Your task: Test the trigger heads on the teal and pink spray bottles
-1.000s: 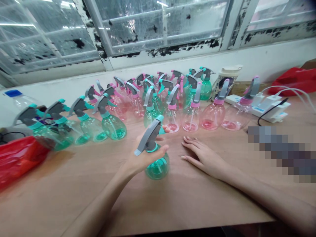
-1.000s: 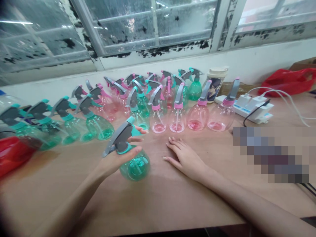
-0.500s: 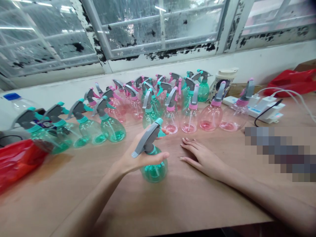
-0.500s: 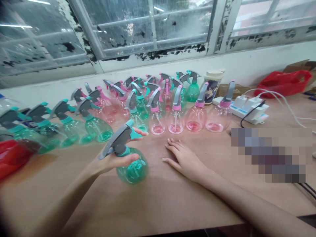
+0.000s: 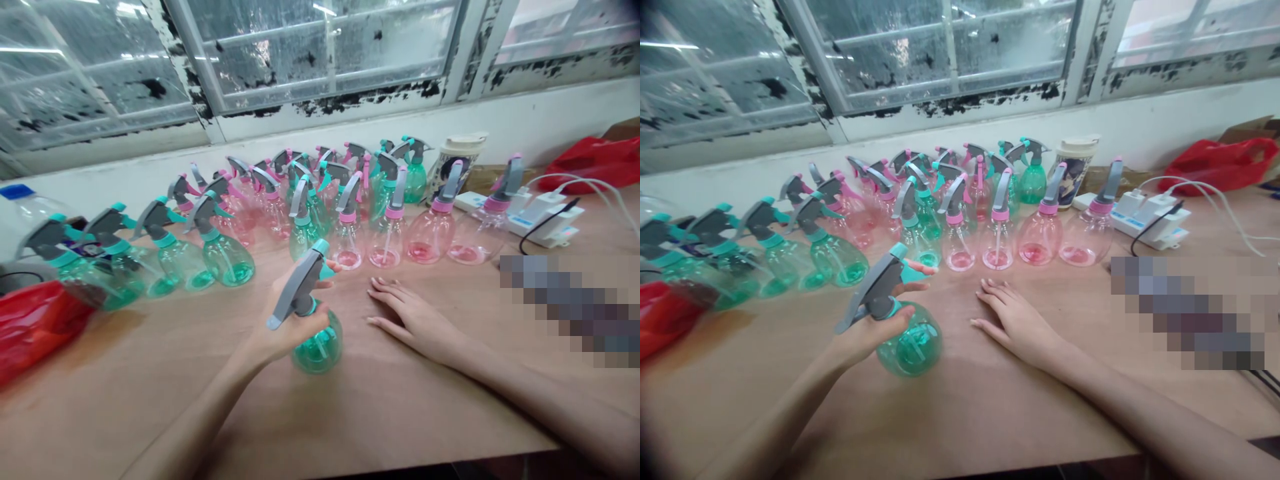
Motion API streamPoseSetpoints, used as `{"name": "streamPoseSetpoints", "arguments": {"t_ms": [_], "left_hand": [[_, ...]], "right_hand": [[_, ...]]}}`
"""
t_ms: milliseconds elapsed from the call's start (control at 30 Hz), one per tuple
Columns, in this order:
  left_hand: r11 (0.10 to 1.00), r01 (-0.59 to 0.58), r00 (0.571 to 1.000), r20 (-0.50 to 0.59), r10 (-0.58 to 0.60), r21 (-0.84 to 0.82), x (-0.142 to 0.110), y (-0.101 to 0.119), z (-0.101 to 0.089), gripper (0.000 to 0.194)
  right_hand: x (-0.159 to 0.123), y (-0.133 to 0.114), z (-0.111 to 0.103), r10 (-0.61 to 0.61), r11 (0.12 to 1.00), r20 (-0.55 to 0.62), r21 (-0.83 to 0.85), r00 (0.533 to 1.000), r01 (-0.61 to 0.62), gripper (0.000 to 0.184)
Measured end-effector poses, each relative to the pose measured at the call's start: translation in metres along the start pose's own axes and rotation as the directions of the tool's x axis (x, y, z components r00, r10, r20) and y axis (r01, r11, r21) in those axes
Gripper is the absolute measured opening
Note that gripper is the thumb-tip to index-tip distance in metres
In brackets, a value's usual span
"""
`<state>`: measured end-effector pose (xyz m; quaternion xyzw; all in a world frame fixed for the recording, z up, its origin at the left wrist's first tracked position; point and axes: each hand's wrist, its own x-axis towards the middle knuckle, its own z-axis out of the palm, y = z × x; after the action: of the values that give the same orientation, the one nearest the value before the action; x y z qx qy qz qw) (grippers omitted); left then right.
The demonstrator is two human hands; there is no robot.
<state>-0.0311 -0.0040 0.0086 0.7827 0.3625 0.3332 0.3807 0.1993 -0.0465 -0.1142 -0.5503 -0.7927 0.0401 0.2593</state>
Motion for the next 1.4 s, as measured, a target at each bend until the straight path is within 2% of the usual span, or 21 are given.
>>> {"name": "streamPoseSetpoints", "arguments": {"t_ms": [467,600,733,800,933,1233,1400], "left_hand": [[0.996,-0.086,0.996,0.015,0.085,0.018,-0.0008,-0.0005,-0.0048,0.042],[0.998,-0.052,0.998,0.027,0.053,-0.027,-0.0023,0.0001,-0.0014,0.048],[0.990,-0.124,0.992,-0.004,0.124,-0.073,-0.0004,-0.0023,0.0008,0.057],[0.991,-0.116,0.993,-0.013,0.116,-0.070,-0.0001,-0.0030,0.0012,0.059],[0.995,-0.084,0.996,-0.035,0.082,-0.061,-0.0024,-0.0008,0.0020,0.060],[0.980,-0.168,0.985,0.012,0.170,-0.102,0.0002,-0.0024,0.0013,0.060],[0.989,-0.126,0.992,-0.009,0.126,-0.072,-0.0016,-0.0032,0.0026,0.064]], "right_hand": [[0.0004,-0.0010,-0.0010,0.005,1.000,0.002,0.018,1.000,-0.005,0.048],[0.0006,-0.0015,-0.0014,0.005,1.000,-0.004,0.020,1.000,-0.004,0.048],[0.0010,-0.0017,-0.0026,0.004,1.000,0.018,-0.006,1.000,-0.004,0.050],[0.0011,-0.0014,-0.0028,0.002,1.000,0.023,-0.012,1.000,-0.001,0.051],[0.0008,-0.0008,-0.0022,-0.004,1.000,0.014,-0.009,1.000,0.004,0.051],[-0.0008,0.0005,-0.0012,0.003,1.000,0.008,0.017,1.000,-0.003,0.049],[-0.0012,0.0006,-0.0002,0.004,1.000,-0.012,0.024,1.000,-0.004,0.049]]}}
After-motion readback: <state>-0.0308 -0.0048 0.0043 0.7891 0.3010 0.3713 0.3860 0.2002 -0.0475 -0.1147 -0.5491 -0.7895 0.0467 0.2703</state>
